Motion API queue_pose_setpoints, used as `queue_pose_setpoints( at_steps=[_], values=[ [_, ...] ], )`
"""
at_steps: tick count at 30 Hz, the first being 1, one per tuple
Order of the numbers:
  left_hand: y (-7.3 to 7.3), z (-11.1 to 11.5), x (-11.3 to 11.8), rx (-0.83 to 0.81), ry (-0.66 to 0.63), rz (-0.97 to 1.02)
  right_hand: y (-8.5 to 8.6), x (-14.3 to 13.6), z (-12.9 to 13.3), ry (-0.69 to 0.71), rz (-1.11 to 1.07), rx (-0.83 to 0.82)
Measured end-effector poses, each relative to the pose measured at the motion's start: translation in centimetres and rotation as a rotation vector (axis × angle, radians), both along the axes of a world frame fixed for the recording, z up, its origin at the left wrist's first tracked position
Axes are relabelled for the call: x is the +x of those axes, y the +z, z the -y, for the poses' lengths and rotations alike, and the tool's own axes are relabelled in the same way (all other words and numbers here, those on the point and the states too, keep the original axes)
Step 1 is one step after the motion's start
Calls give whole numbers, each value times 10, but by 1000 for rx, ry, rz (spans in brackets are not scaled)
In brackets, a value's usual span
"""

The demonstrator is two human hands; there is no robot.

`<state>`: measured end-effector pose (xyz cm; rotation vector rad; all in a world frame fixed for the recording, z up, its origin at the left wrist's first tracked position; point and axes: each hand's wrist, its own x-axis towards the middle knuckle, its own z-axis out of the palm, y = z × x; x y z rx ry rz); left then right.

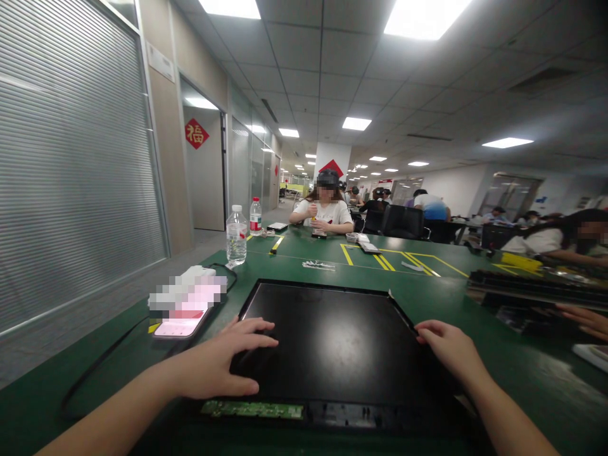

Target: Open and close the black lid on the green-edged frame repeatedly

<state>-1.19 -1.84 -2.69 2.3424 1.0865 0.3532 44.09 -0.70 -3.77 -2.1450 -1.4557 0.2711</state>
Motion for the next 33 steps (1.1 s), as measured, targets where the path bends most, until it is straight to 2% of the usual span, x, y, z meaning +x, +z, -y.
queue_pose_setpoints(
  at_steps=[8, 13, 18, 25, 33],
  values=[
    [-6, -1, 2, 31, 24, -13, 0, -1, 2, 11, 11, 9],
    [-16, -10, 0, 144, 185, 47, 1, -1, 2, 8, 10, 0],
    [-27, -25, -7, 233, 358, -26, 0, -1, 2, -1, 15, -20],
    [-36, -30, -13, 238, 349, 4, -2, 1, 2, -1, 10, -2],
    [-26, -25, -7, 211, 361, 47, -1, 0, 3, 10, 40, 36]
  ],
)
